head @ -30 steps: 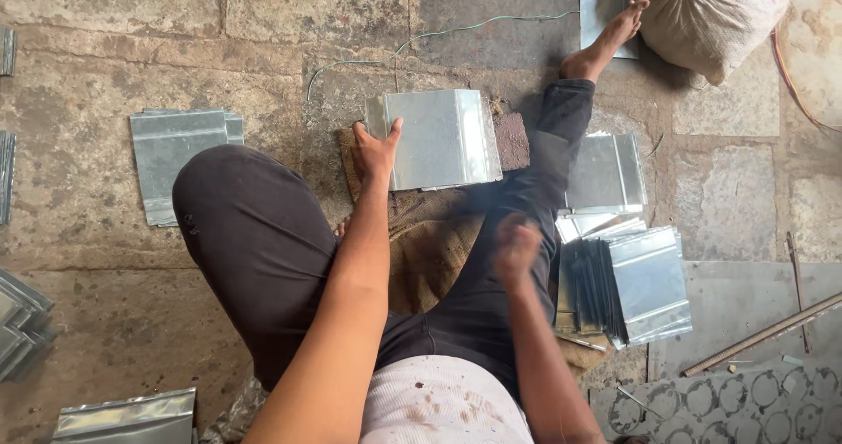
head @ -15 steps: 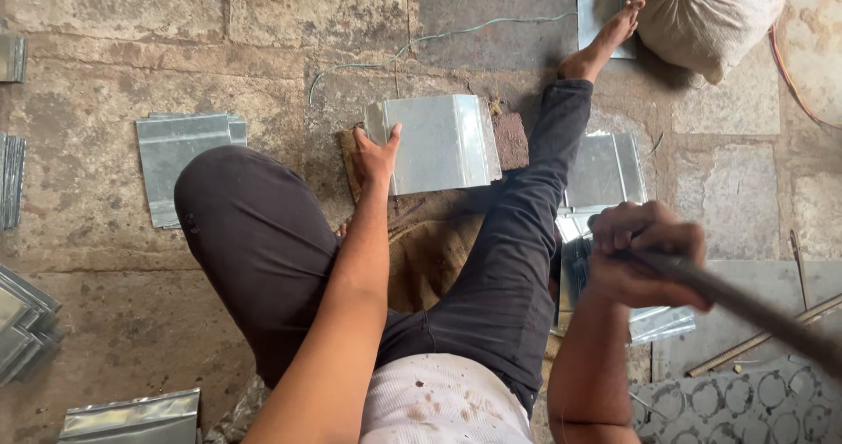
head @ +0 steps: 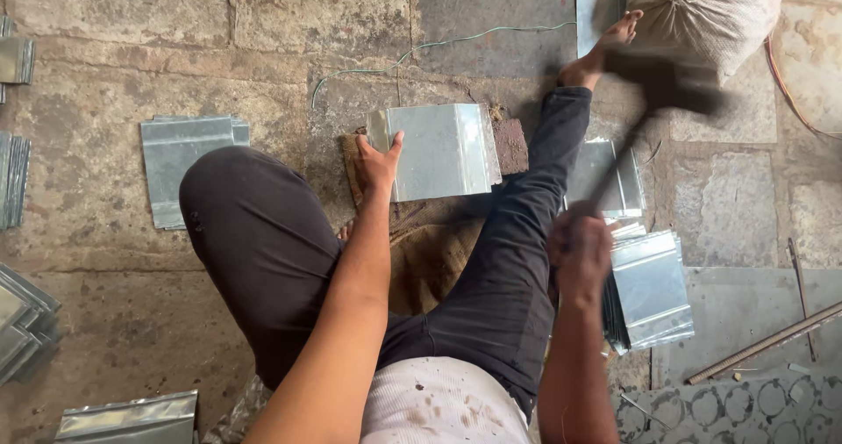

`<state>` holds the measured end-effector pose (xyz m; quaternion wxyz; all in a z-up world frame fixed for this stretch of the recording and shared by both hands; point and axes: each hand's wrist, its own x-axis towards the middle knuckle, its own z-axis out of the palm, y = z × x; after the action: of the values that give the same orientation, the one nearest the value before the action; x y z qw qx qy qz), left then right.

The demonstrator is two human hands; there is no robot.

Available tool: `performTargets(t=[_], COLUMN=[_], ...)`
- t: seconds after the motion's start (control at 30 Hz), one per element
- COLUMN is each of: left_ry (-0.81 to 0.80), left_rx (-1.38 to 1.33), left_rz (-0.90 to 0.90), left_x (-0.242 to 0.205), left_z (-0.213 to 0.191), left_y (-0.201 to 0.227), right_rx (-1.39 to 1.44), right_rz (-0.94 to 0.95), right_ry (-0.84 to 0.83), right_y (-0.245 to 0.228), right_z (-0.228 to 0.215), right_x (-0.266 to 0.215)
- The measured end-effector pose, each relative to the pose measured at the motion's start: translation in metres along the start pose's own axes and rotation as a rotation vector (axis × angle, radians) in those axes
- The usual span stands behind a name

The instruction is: The person sits on the floor and uses a hammer to repeatedly strike a metal sheet placed on a brick. They adjust the sheet's position and flip it over to work on different areas, then place the finished piece aside.

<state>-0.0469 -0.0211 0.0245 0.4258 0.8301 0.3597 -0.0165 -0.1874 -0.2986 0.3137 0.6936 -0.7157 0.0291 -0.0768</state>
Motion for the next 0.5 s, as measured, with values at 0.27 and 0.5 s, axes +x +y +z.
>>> performTargets(t=[0.27,0.5], left_ry=[-0.07,-0.044], left_rx=[-0.037,-0.059], left_rz=[-0.016,0.0], left_x=[-0.013,-0.01], left_z=[-0.002,0.003], left_y=[-0.002,-0.003], right_rx=[0.157,-0.807], right_rz=[-1.03,0.188], right_ry=[0.183,-0.161], right_y=[0.052,0.155], right_z=[-0.016,0.004], right_x=[0.041,-0.024])
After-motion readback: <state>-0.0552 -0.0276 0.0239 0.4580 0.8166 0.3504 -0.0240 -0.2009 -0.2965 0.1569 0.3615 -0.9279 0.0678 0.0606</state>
